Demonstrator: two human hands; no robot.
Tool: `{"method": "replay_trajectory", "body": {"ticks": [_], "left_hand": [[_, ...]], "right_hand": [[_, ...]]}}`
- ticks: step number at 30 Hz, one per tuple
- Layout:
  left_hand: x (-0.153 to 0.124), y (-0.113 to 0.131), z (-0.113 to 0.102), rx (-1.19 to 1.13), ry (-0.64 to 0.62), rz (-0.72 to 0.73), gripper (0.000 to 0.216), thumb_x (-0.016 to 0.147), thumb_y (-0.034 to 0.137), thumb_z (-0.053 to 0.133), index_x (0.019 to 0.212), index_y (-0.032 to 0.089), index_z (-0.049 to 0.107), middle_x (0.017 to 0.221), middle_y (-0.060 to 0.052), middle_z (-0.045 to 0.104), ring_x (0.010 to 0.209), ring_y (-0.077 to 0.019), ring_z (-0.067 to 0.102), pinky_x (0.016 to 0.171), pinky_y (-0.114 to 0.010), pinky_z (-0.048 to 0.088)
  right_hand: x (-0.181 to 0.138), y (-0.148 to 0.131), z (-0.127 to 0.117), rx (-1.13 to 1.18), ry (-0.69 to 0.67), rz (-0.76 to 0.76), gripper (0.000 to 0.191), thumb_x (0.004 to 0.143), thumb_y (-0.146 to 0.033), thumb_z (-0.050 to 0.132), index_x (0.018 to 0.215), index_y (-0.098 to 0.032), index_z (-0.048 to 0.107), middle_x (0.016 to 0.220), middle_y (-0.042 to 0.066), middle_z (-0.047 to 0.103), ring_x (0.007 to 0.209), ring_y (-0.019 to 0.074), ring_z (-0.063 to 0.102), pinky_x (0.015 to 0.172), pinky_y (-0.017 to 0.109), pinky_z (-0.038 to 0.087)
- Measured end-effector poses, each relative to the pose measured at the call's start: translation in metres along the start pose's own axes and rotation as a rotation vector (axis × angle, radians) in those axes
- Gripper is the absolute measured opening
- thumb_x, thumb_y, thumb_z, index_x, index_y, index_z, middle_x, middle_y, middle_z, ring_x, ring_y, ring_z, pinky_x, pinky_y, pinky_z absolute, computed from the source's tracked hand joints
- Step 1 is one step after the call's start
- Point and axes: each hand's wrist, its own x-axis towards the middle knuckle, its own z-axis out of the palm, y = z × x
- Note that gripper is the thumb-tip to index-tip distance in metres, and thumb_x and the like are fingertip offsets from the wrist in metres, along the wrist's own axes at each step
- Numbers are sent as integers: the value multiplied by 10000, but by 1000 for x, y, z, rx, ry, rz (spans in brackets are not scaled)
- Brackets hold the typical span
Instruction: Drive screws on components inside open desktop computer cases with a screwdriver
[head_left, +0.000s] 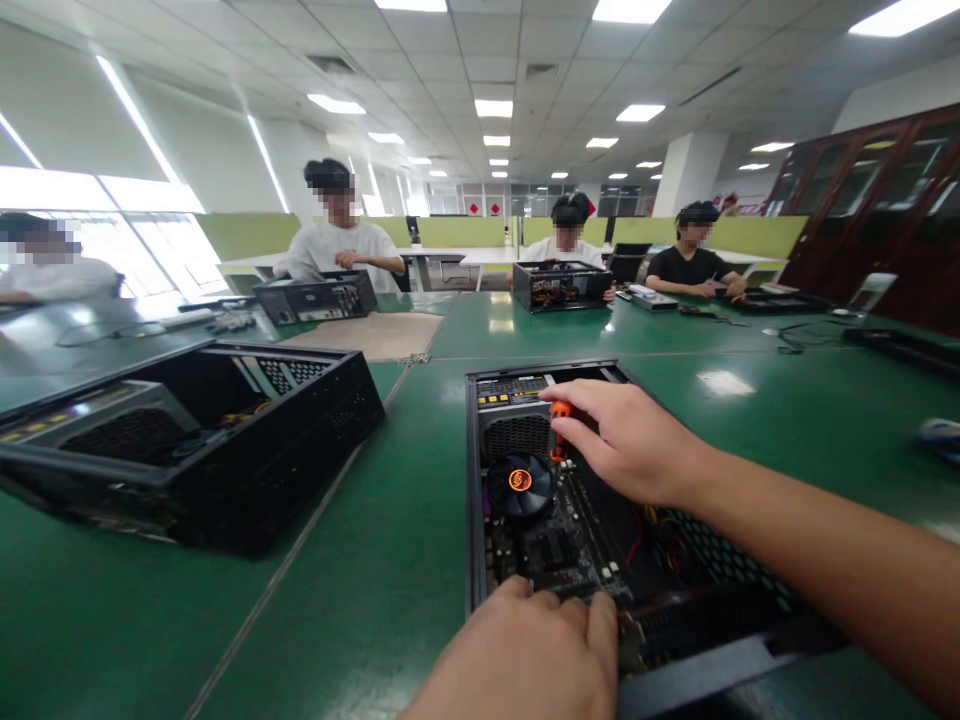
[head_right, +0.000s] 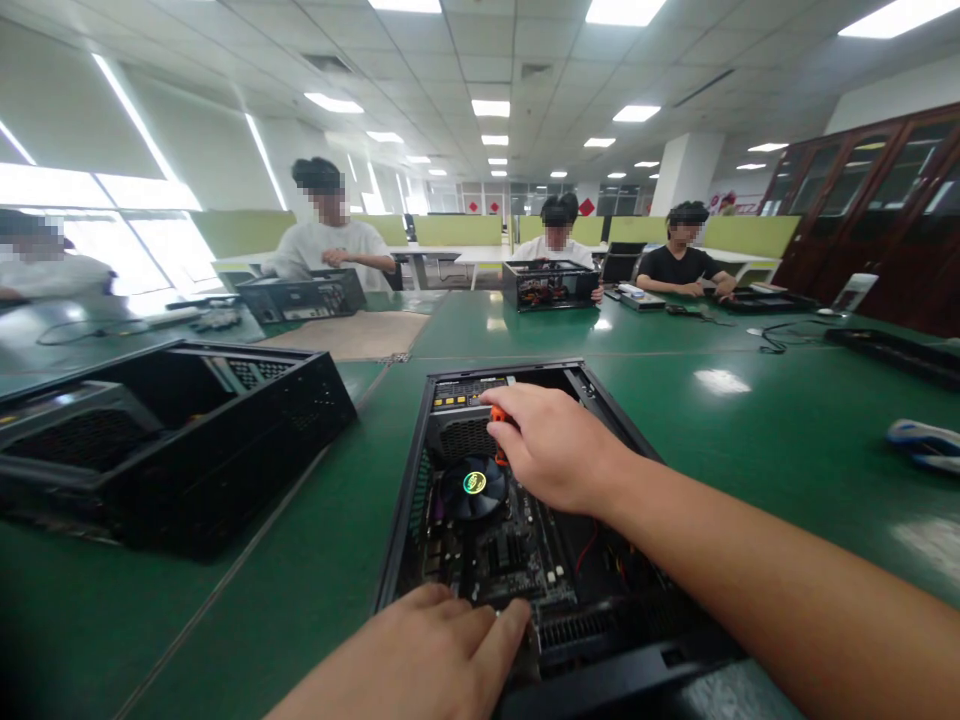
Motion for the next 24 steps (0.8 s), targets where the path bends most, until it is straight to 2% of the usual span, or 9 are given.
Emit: {"method": "replay_trajectory", "body": {"ticks": [4, 10, 17, 19, 21, 23, 24], "left_hand": [[1, -1, 3, 24, 4, 18, 279, 988, 139, 487, 1211, 107, 651, 913, -140, 776, 738, -303, 747, 670, -392, 552], [0, -2, 13, 31, 137, 23, 251, 991, 113, 467, 1144, 96, 666, 841, -125, 766, 709, -286, 736, 668, -380, 548], [0, -1, 14, 50, 130, 29, 240, 980, 122, 508, 1154, 97, 670, 859, -136, 775, 707, -289, 740, 662, -383, 547], [0, 0, 10, 60, 92, 20, 250, 980, 125, 509, 1168, 105, 673, 876, -135, 780, 706, -298, 744, 664, -399, 559], [1, 1, 6, 67, 51, 11, 276, 984, 122, 496, 1199, 107, 668, 928, -143, 784, 736, -313, 753, 680, -421, 576], [1, 2, 3, 56, 13, 8, 294, 988, 120, 482, 1217, 107, 665, 954, -146, 785, 754, -322, 758, 687, -431, 584], [1, 2, 1, 50, -2, 5, 301, 989, 119, 477, 1225, 107, 663, 960, -147, 785, 759, -325, 759, 686, -433, 584]], "right_hand": [[0, 3, 1, 5, 1, 4, 349, 974, -230, 520, 1265, -120, 677, 1261, 109, 714, 1160, 243, 660, 1055, 413, 502], [0, 8, 3, 26, 15, 14, 348, 967, -228, 540, 1272, -138, 681, 1247, 94, 721, 1144, 234, 666, 1038, 404, 506], [1, 7, 5, 25, -6, 22, 321, 969, -193, 560, 1259, -125, 679, 1249, 88, 719, 1137, 219, 658, 1025, 364, 478], [2, 5, 4, 25, 0, 32, 249, 957, -203, 605, 1177, -149, 708, 1154, 64, 745, 1037, 205, 676, 932, 337, 494], [4, 3, 3, 23, 4, 64, 120, 922, -274, 695, 987, -180, 733, 941, 19, 752, 837, 182, 666, 764, 311, 483], [4, 3, 2, 18, 5, 85, 160, 882, -337, 760, 832, -194, 711, 787, -13, 706, 711, 164, 613, 668, 302, 433], [4, 3, 2, 23, -1, 83, 158, 878, -336, 765, 830, -195, 712, 788, -14, 702, 716, 163, 607, 672, 301, 426]]}}
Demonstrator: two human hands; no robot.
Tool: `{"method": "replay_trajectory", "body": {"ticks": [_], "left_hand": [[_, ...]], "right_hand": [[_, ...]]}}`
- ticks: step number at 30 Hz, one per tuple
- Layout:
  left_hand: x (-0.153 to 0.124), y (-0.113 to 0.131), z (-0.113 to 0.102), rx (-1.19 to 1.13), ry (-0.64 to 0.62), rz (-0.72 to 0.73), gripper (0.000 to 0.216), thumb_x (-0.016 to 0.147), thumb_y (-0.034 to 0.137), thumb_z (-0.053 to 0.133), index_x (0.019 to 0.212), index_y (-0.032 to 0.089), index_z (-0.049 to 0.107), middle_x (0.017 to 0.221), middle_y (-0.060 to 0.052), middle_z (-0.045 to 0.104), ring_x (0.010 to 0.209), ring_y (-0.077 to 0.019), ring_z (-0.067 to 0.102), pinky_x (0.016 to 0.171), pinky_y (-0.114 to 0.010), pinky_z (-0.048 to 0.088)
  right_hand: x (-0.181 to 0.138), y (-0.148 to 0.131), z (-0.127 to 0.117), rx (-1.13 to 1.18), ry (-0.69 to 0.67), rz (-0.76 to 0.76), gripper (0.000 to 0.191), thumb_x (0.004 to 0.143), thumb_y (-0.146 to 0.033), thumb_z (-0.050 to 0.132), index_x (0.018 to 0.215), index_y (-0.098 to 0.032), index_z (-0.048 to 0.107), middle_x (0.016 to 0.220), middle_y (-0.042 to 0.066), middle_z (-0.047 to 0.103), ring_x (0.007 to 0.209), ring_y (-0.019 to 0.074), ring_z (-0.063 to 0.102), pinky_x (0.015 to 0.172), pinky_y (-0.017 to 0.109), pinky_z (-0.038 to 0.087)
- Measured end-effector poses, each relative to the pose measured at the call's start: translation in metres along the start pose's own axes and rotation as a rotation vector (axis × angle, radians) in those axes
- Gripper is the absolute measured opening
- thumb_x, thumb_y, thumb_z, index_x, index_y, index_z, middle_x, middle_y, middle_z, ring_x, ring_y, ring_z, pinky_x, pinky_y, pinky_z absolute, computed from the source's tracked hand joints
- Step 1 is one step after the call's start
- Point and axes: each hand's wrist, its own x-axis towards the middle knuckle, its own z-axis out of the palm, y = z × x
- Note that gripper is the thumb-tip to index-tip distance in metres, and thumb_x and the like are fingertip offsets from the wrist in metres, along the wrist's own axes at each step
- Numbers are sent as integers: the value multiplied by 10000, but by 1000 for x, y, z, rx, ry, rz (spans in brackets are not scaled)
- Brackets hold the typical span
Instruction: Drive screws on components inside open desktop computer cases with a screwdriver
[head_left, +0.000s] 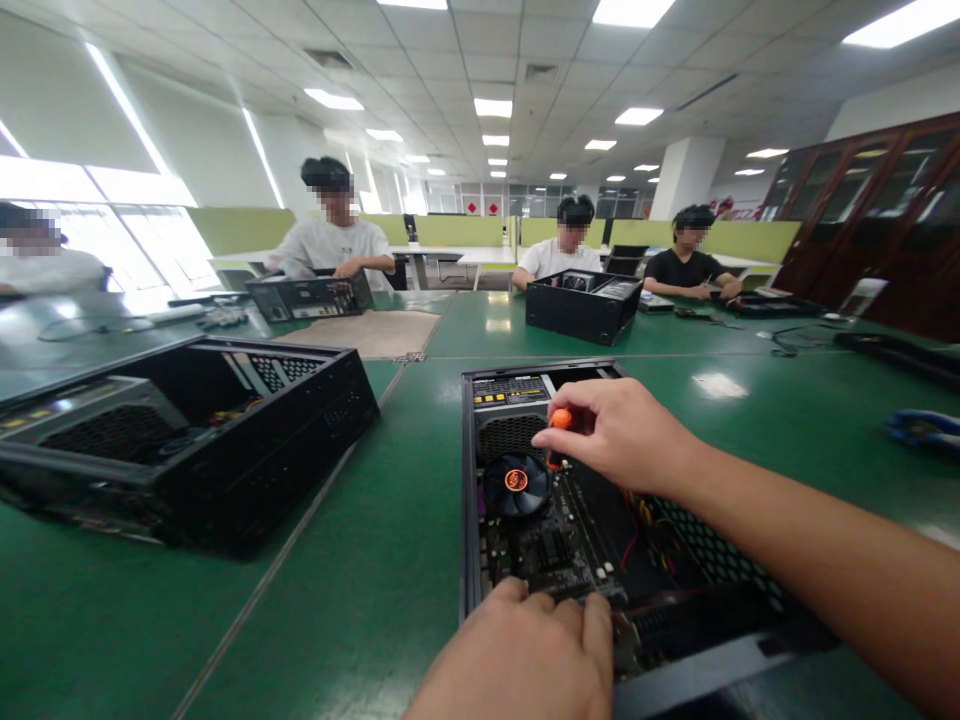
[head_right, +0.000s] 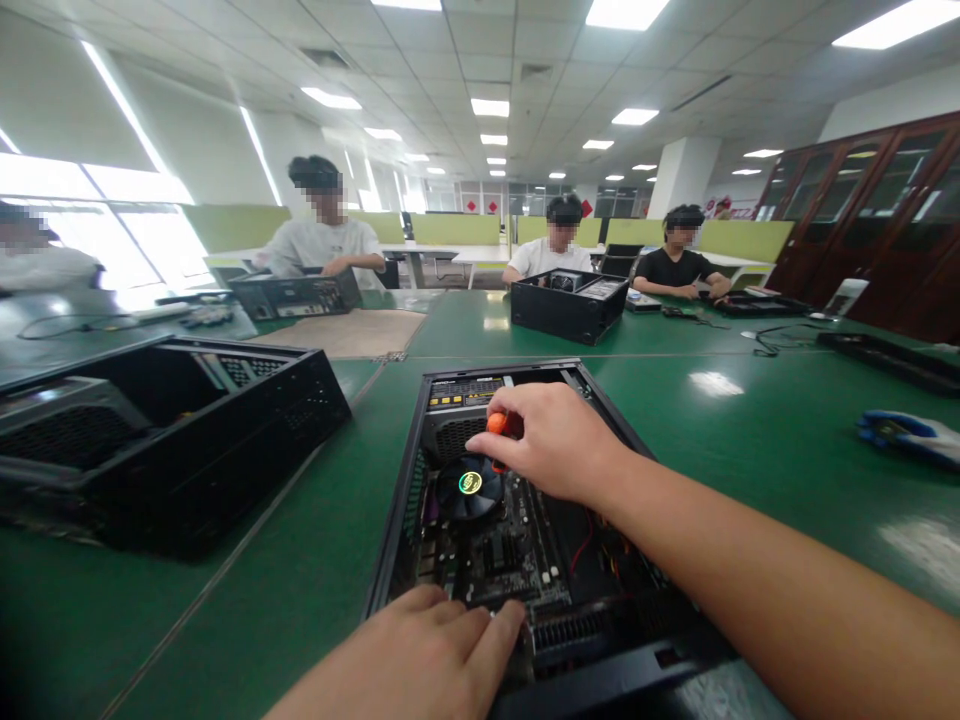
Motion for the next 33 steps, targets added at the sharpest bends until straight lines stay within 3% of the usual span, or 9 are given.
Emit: {"method": "replay_trajectory", "body": {"ticks": [2, 4, 6, 10, 16, 25, 29, 33], "left_hand": [[-1, 1, -2, -15, -13, -8, 305, 992, 116, 467, 1225, 110, 664, 940, -142, 786, 747, -323, 757, 680, -430, 579], [-1, 1, -3, -25, 2, -19, 298, 991, 115, 469, 1211, 109, 670, 920, -141, 785, 740, -319, 755, 683, -427, 572], [-1, 1, -4, -36, 20, -25, 289, 988, 118, 481, 1204, 106, 672, 924, -144, 784, 745, -319, 754, 684, -425, 568], [2, 1, -6, -37, -24, -21, 293, 994, 125, 480, 1226, 98, 657, 952, -156, 781, 752, -329, 754, 663, -428, 567], [3, 1, -7, -35, -29, -22, 250, 984, 145, 512, 1176, 107, 668, 905, -137, 774, 750, -311, 747, 664, -400, 552], [0, 2, -4, -47, -55, -16, 234, 1014, 181, 488, 1174, 117, 647, 902, -116, 768, 775, -277, 742, 695, -365, 543], [-2, 0, 1, -97, 79, -27, 240, 999, 141, 474, 1157, 94, 648, 890, -128, 760, 778, -252, 738, 737, -346, 543], [-3, 0, -1, -80, 40, -19, 244, 978, 131, 484, 1155, 94, 649, 873, -138, 761, 764, -300, 740, 688, -387, 548]], "right_hand": [[0, 2, -1, 38, -37, -14, 111, 914, -258, 716, 1000, -190, 734, 937, 12, 735, 819, 170, 635, 743, 298, 447], [0, 3, -4, 74, -104, -7, 279, 955, -164, 625, 1229, -172, 679, 1140, 54, 730, 965, 181, 651, 845, 303, 461], [2, 0, -9, 67, -160, 32, 349, 970, -112, 563, 1311, -151, 627, 1224, 83, 709, 1039, 193, 648, 903, 316, 459], [7, -19, -18, 72, -181, 48, 300, 974, -121, 554, 1254, -167, 651, 1122, 60, 730, 981, 193, 656, 874, 316, 466], [13, -45, -5, 144, -185, -113, 325, 965, -98, 530, 1271, -138, 632, 1193, 81, 706, 1075, 208, 640, 956, 322, 462], [14, -37, 9, 147, -183, -104, 307, 965, -103, 525, 1246, -150, 636, 1184, 76, 712, 1075, 211, 648, 963, 325, 472], [13, -37, 13, 158, -200, -111, 295, 966, -105, 523, 1232, -154, 642, 1202, 81, 708, 1101, 214, 645, 973, 327, 469], [12, -38, 15, 156, -182, -119, 291, 968, -105, 532, 1227, -172, 646, 1181, 73, 715, 1067, 208, 656, 946, 323, 474]]}}
